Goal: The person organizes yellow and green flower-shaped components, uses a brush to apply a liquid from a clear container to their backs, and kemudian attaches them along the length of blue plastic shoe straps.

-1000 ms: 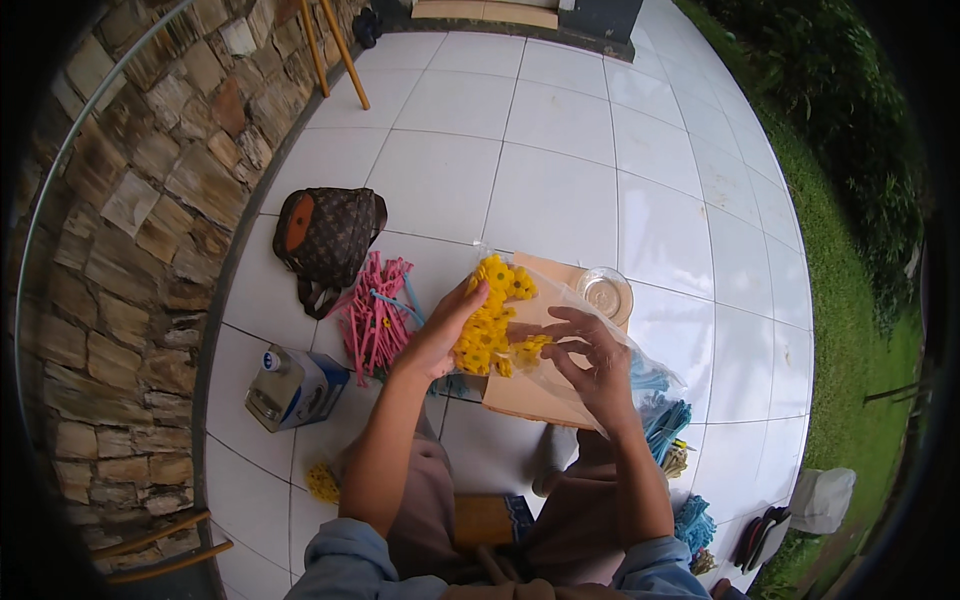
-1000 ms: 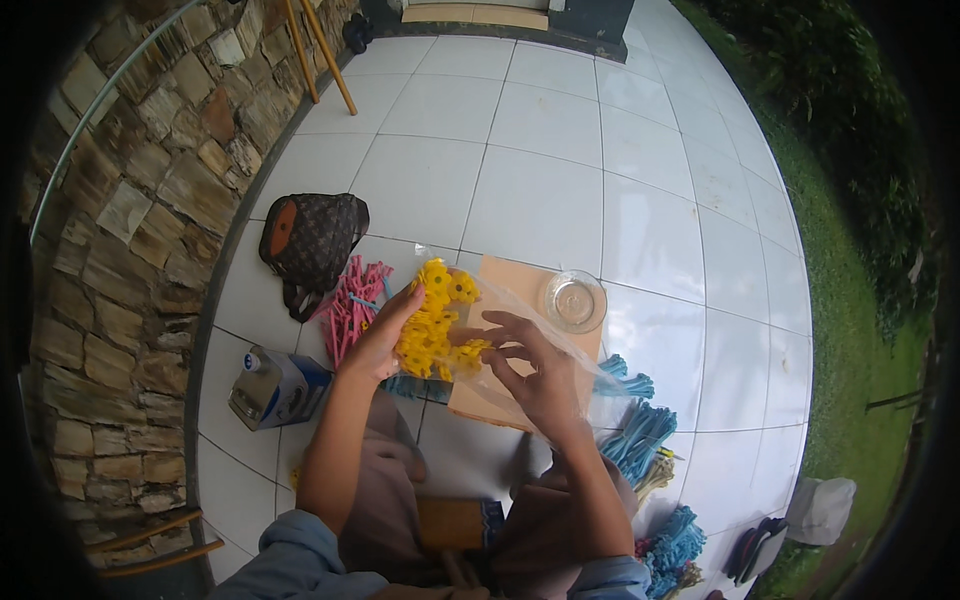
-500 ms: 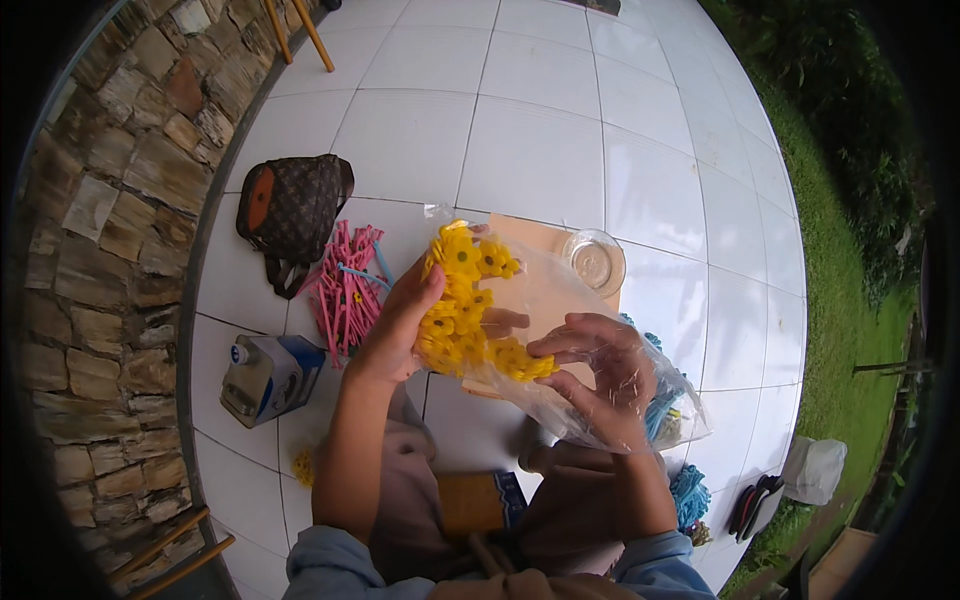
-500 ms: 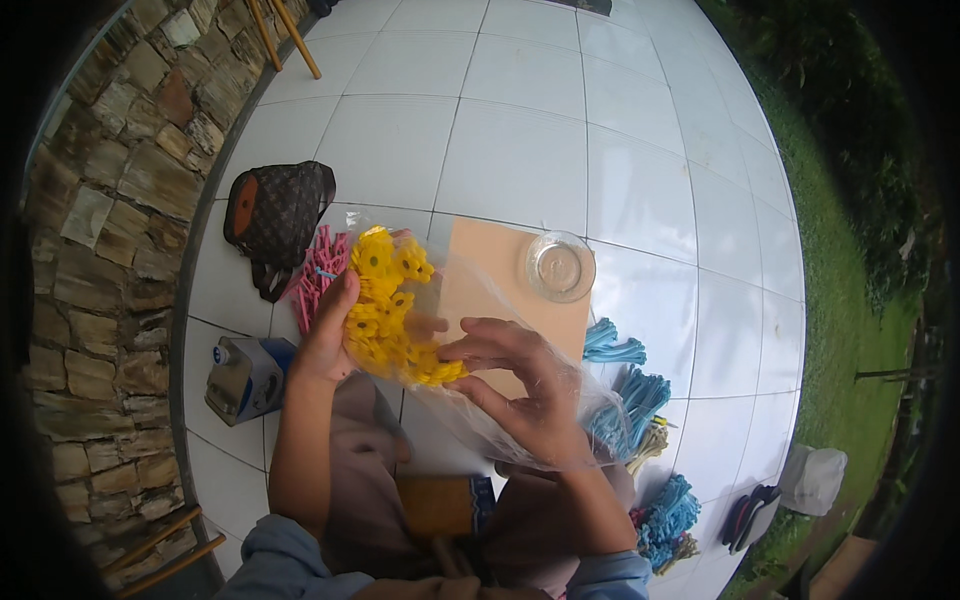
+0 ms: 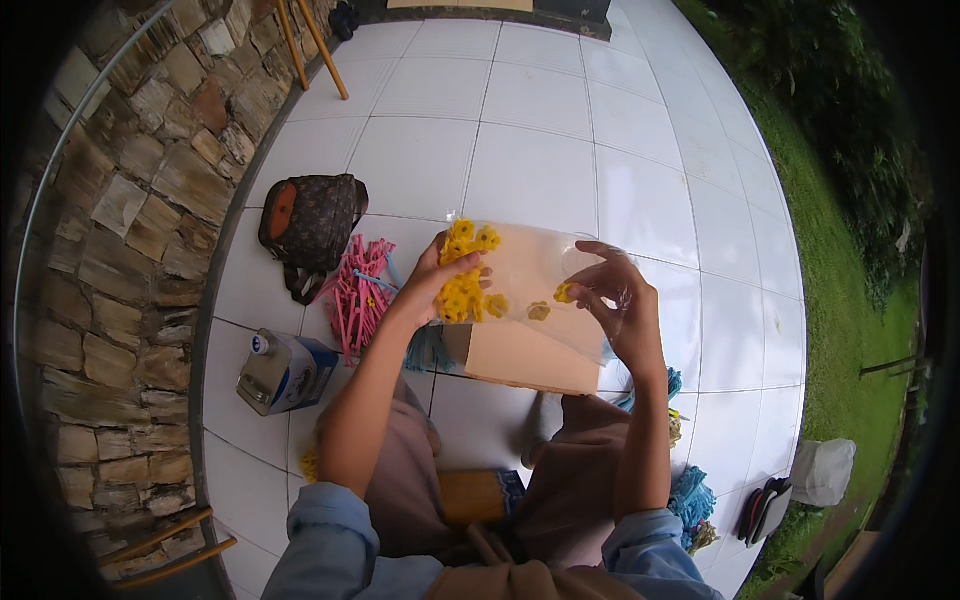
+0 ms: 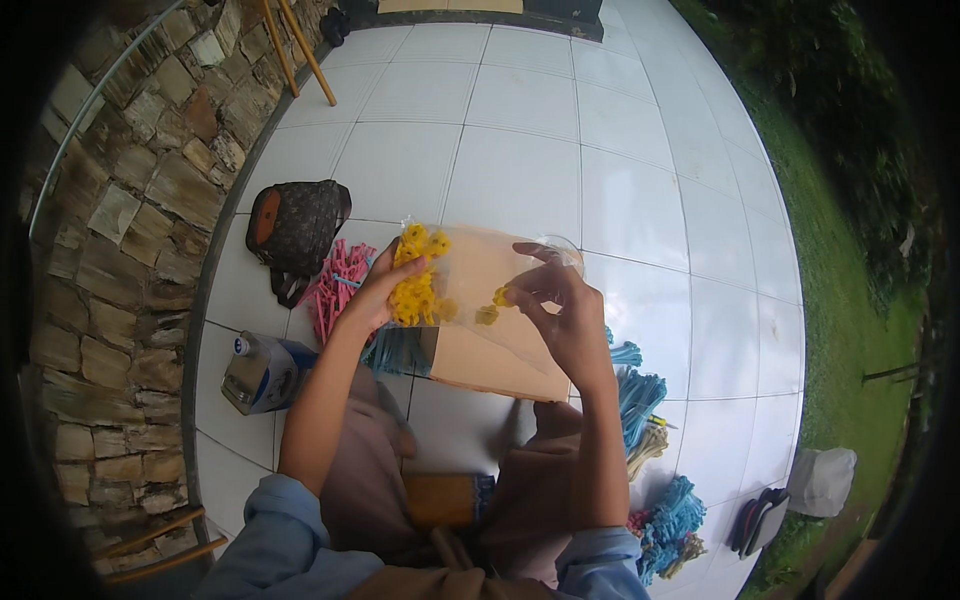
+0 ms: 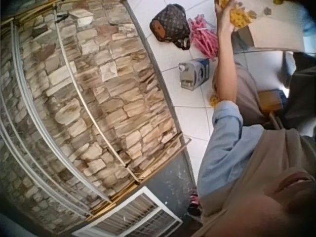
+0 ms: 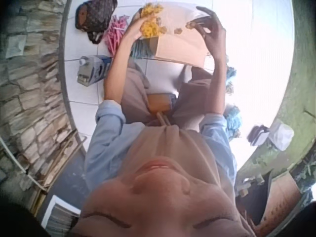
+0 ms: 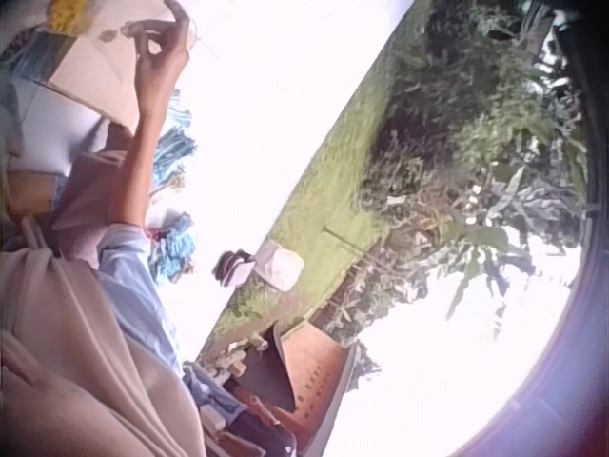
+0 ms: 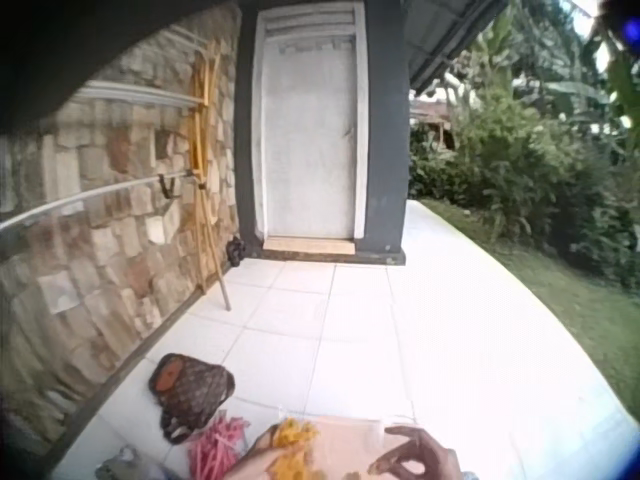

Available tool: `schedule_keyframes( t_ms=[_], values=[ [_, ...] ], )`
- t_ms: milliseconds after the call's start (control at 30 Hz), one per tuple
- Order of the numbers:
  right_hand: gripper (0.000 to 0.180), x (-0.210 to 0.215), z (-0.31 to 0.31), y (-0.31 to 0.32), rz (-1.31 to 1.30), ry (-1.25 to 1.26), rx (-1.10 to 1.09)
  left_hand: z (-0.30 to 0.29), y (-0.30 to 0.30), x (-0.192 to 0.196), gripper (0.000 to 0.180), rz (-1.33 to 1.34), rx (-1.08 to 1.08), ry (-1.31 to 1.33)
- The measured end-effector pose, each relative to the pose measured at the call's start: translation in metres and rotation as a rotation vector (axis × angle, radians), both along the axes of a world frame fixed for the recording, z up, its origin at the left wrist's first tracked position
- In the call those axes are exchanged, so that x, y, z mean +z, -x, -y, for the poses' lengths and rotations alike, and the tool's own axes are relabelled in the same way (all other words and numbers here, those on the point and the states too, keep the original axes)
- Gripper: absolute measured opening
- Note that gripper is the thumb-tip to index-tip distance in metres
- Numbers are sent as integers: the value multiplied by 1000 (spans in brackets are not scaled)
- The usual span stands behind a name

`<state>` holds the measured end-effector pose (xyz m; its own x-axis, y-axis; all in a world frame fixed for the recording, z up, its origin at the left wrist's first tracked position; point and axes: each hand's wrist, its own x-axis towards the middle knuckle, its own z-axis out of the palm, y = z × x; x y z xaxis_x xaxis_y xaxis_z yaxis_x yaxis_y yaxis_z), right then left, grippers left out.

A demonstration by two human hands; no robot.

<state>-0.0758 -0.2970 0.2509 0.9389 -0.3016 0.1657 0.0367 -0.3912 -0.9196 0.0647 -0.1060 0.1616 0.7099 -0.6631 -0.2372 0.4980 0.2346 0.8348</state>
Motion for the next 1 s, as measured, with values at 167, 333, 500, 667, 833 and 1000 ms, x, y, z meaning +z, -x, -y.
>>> schedule_keyframes(
  t_ms=[167, 333, 500, 667, 833, 1000],
  values=[
    [45, -18, -8, -21, 177, 215, -211, -18, -18, -32, 42, -48, 152, 57],
    [57, -73, -55, -79, 137, -84, -86, -38, -26, -84, 50, -31, 269, -129],
    [64, -154, -112, -121, -28, 110, 32, -44, -14, -115, 65, -239, 200, -719],
    [66, -216, -121, -130, -283, 113, 76, -36, -10, -121, 55, -223, 186, -547],
    [64, -191, -122, -129, -261, 294, 65, -30, -25, -118, 39, -126, 314, -632],
    [52, -96, -74, -78, -29, -31, -48, -3, -3, -29, 24, 197, 194, -160]
  ],
)
